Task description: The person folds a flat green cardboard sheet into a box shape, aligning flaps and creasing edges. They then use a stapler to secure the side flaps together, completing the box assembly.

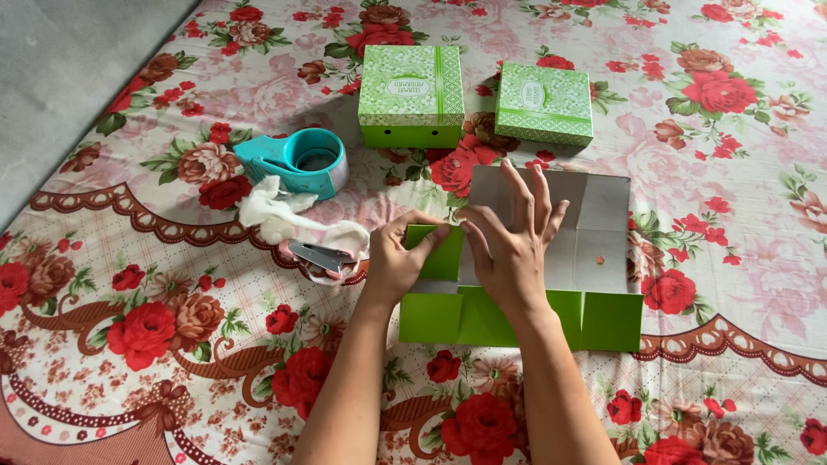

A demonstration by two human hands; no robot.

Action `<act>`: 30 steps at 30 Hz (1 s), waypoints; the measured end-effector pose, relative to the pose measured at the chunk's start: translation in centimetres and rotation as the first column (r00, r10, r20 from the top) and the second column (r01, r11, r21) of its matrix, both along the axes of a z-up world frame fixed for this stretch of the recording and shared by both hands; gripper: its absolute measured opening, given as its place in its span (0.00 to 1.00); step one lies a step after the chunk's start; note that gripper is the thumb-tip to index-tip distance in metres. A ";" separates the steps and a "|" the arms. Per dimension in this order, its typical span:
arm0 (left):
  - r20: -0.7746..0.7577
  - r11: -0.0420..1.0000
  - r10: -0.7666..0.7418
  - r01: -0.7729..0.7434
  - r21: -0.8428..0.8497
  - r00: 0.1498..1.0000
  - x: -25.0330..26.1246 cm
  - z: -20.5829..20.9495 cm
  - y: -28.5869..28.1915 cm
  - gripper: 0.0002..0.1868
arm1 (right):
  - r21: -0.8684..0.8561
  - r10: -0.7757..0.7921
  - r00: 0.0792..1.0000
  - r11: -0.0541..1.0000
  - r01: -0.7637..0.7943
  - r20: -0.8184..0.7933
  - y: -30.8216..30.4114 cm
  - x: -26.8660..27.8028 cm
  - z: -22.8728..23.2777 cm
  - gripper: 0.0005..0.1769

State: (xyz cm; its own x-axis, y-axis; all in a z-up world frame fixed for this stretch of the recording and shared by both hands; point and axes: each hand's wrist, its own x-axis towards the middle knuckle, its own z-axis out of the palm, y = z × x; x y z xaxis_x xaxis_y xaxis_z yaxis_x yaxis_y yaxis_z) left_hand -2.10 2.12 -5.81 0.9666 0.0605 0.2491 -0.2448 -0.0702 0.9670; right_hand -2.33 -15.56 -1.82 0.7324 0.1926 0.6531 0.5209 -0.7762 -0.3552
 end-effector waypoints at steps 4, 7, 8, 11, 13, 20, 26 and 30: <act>-0.081 1.000 -0.009 0.007 -0.023 0.997 -0.3 0.8 0.0 0.10 | -0.003 -0.002 1.000 1.000 0.002 0.026 -0.1 -0.3 0.4 0.05; -0.128 1.000 -0.005 0.007 0.016 0.992 0.2 1.1 0.7 0.13 | -0.022 -0.052 0.999 0.998 0.052 -0.004 0.0 -0.3 0.1 0.05; -0.056 0.999 0.018 -0.015 0.050 0.998 0.7 1.0 1.0 0.13 | -0.018 -0.048 0.999 0.999 0.048 -0.006 0.0 -0.1 -0.2 0.06; 0.047 0.991 0.080 -0.084 0.106 0.996 1.3 0.1 0.7 0.15 | -0.032 -0.052 0.998 0.998 0.051 -0.036 0.1 0.3 -1.4 0.06; 0.065 0.984 0.131 -0.138 0.114 0.989 1.9 -0.5 0.3 0.17 | -0.071 -0.076 0.995 0.995 0.072 -0.067 0.3 0.6 -2.0 0.05; 0.103 0.989 0.048 -0.061 0.136 0.993 3.2 -2.4 0.2 0.10 | -0.031 -0.035 0.997 0.999 0.034 -0.063 0.3 1.3 -3.8 0.05; 0.070 0.979 -0.010 -0.005 0.202 0.998 3.9 -3.4 0.2 0.11 | -0.062 -0.039 0.996 0.997 0.034 -0.083 0.7 1.2 -4.2 0.04; 0.066 0.962 0.065 -0.080 0.262 0.996 4.4 -3.8 -0.2 0.14 | -0.022 -0.035 0.995 0.999 0.033 -0.098 0.6 1.2 -3.4 0.19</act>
